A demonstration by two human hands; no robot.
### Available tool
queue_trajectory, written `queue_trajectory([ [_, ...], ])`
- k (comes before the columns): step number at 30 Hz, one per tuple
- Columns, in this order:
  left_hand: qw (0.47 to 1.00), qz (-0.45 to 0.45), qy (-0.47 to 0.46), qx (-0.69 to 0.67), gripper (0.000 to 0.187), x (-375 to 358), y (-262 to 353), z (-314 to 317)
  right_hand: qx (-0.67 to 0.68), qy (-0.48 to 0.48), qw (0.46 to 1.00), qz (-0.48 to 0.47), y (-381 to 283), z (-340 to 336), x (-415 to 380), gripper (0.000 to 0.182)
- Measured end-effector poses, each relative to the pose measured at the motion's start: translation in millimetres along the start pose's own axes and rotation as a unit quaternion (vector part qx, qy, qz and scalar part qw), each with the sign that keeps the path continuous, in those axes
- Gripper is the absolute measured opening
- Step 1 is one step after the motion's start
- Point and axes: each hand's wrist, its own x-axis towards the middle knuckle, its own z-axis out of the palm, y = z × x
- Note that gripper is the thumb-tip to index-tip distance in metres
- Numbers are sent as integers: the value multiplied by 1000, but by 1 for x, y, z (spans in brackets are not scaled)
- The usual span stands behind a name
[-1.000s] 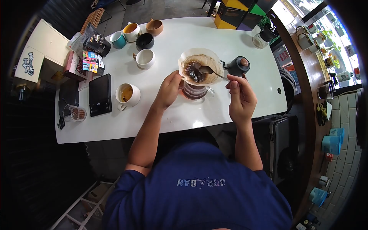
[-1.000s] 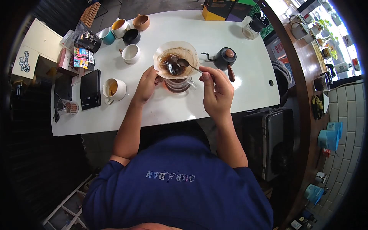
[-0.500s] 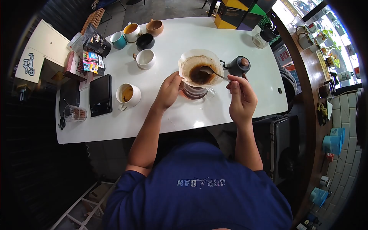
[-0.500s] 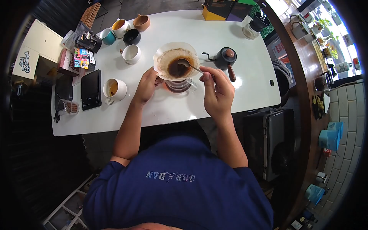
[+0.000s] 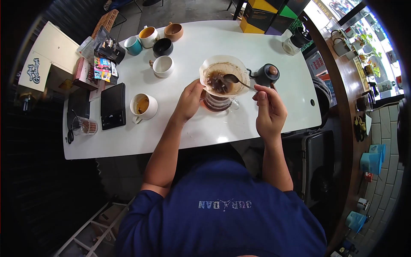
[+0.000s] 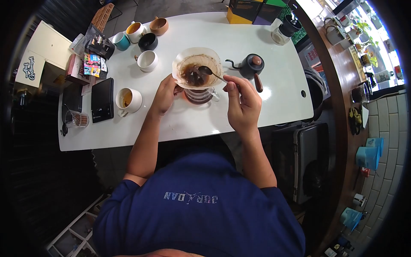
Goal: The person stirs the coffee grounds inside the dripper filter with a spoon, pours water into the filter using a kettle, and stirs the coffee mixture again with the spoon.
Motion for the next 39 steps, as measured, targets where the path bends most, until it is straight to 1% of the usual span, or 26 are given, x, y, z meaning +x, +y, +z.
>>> queue_trajectory([
  [3,1000,-11,-26,4,35,-1,-1,-3,3,0,1000,-3,0,0,1,14],
  [5,997,-15,-62,39,35,0,-4,-10,4,1,1000,-5,1,-1,1,14],
  [6,997,-13,-63,39,35,0,-6,-7,2,2,1000,1,1,-1,0,14],
  [8,998,-3,31,-46,33,-2,1,8,4,4,1000,-5,2,0,2,14],
  [9,998,5,31,-45,33,-2,2,7,1,3,1000,-6,4,1,1,14],
  [11,1000,2,-8,-21,32,0,-2,2,-8,-2,1000,-5,3,1,1,14],
  [12,1000,7,-8,-20,32,0,-5,-2,-7,-2,1000,-10,3,1,2,14],
  [14,999,-15,-50,13,32,-1,-5,-8,6,-3,1000,-8,4,2,2,14],
  [16,999,-15,-47,12,32,-2,-3,-4,12,-2,1000,-5,4,4,3,14],
  [18,1000,-8,9,-22,31,-3,2,3,17,4,1000,3,6,5,3,14],
  [22,1000,4,-3,-5,31,-2,-5,-4,14,11,1000,2,5,6,3,13],
  [24,999,-5,-40,30,31,-1,-9,-12,11,4,1000,-4,4,7,4,13],
  [28,999,-10,-42,28,31,-2,-8,-9,0,-11,1000,-4,9,9,4,14],
  [31,999,0,-39,20,32,-3,-4,-8,2,-7,1000,30,9,12,3,15],
  [33,998,16,-66,-3,34,-1,-7,-12,20,-10,997,78,12,13,3,17],
  [36,998,24,-63,5,35,-2,-9,-12,44,3,995,84,16,16,1,18],
  [39,998,17,-61,18,34,-4,-6,-11,27,4,996,88,16,14,0,18],
])
